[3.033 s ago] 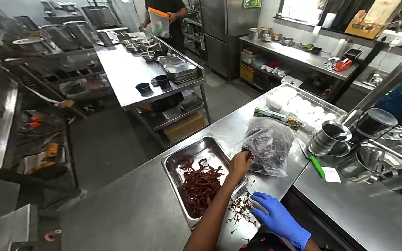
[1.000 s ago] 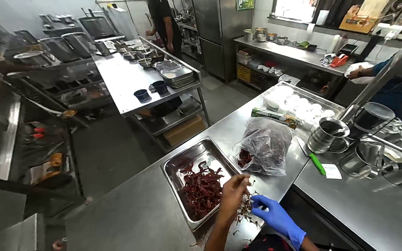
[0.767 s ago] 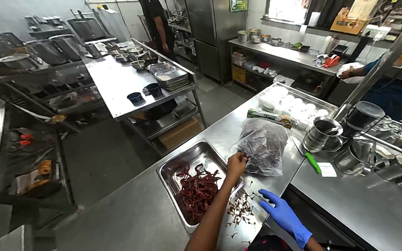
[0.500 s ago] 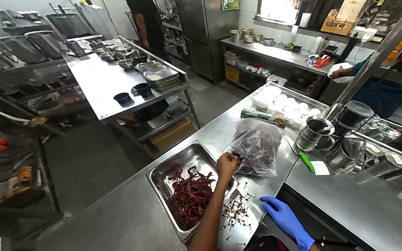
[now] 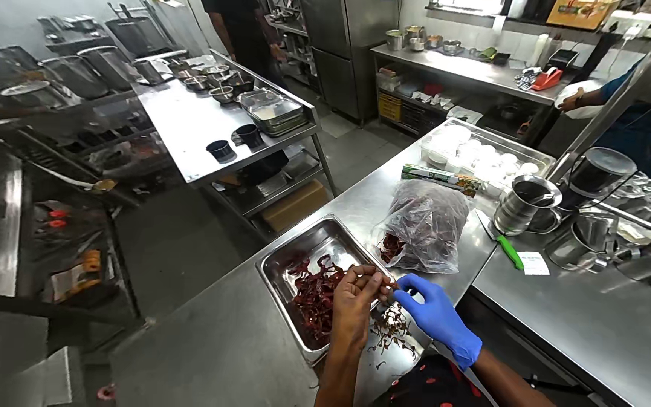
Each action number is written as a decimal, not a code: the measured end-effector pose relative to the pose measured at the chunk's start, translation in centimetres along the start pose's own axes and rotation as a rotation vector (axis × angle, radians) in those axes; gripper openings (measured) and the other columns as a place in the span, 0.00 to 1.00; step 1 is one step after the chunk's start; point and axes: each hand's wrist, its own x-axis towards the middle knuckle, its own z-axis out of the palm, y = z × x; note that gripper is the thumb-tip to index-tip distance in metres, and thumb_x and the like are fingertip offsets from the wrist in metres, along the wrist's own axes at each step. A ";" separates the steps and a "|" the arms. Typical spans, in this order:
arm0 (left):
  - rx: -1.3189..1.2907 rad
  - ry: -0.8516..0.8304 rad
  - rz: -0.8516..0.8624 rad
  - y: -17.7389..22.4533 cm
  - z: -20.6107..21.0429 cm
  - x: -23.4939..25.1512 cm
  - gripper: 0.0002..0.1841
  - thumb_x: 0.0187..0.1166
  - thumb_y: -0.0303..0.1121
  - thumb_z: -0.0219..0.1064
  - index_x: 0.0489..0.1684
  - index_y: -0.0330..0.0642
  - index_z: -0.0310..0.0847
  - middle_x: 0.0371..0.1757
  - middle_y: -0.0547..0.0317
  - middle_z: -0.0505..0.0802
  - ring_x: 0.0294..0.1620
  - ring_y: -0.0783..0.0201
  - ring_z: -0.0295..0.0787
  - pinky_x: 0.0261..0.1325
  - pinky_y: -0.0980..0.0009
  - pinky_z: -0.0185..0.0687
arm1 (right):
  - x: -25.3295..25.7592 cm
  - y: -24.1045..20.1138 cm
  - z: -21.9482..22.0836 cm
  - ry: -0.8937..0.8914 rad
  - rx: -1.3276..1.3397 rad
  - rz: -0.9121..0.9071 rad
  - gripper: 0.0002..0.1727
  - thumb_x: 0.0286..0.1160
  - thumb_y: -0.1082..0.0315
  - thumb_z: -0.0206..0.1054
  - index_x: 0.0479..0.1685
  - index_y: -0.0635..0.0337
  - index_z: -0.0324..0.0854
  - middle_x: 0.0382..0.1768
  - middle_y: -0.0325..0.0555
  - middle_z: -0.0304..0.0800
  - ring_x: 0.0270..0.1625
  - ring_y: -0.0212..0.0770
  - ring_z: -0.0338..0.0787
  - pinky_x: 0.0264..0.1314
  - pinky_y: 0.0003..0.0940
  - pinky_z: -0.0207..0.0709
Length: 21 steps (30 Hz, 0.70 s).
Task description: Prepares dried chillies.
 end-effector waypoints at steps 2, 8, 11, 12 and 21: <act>-0.025 -0.029 0.022 0.0 0.4 -0.6 0.14 0.77 0.21 0.69 0.59 0.33 0.82 0.43 0.38 0.92 0.35 0.56 0.92 0.43 0.64 0.92 | 0.5 -0.7 0.4 0.010 0.011 -0.033 0.17 0.87 0.51 0.60 0.39 0.48 0.91 0.33 0.32 0.91 0.41 0.31 0.89 0.49 0.36 0.84; -0.032 -0.079 0.019 -0.7 1.2 -1.9 0.05 0.75 0.27 0.74 0.41 0.34 0.91 0.38 0.48 0.93 0.30 0.68 0.83 0.38 0.73 0.83 | 0.0 -0.7 0.6 -0.005 0.181 -0.078 0.18 0.87 0.59 0.62 0.31 0.56 0.91 0.29 0.36 0.89 0.36 0.31 0.88 0.44 0.30 0.83; -0.167 -0.049 -0.042 -1.0 1.7 -2.2 0.03 0.74 0.23 0.72 0.32 0.34 0.90 0.30 0.49 0.92 0.23 0.71 0.82 0.28 0.76 0.80 | -0.6 -0.7 0.8 -0.071 0.492 -0.035 0.17 0.86 0.65 0.61 0.27 0.60 0.87 0.25 0.35 0.85 0.31 0.27 0.83 0.40 0.25 0.79; -0.220 -0.060 -0.082 -1.0 1.7 -2.3 0.04 0.74 0.23 0.71 0.30 0.35 0.89 0.30 0.49 0.92 0.23 0.71 0.83 0.26 0.78 0.80 | -0.8 -0.5 0.9 -0.106 0.605 -0.024 0.17 0.86 0.65 0.61 0.26 0.58 0.86 0.24 0.33 0.84 0.30 0.26 0.82 0.39 0.25 0.78; -0.391 -0.035 -0.343 -1.0 1.0 -2.6 0.08 0.81 0.22 0.63 0.32 0.34 0.86 0.29 0.52 0.91 0.20 0.73 0.83 0.24 0.79 0.83 | -1.1 3.1 -0.6 -0.594 1.067 -0.138 0.20 0.86 0.50 0.59 0.26 0.45 0.85 0.26 0.30 0.89 0.36 0.30 0.89 0.51 0.33 0.80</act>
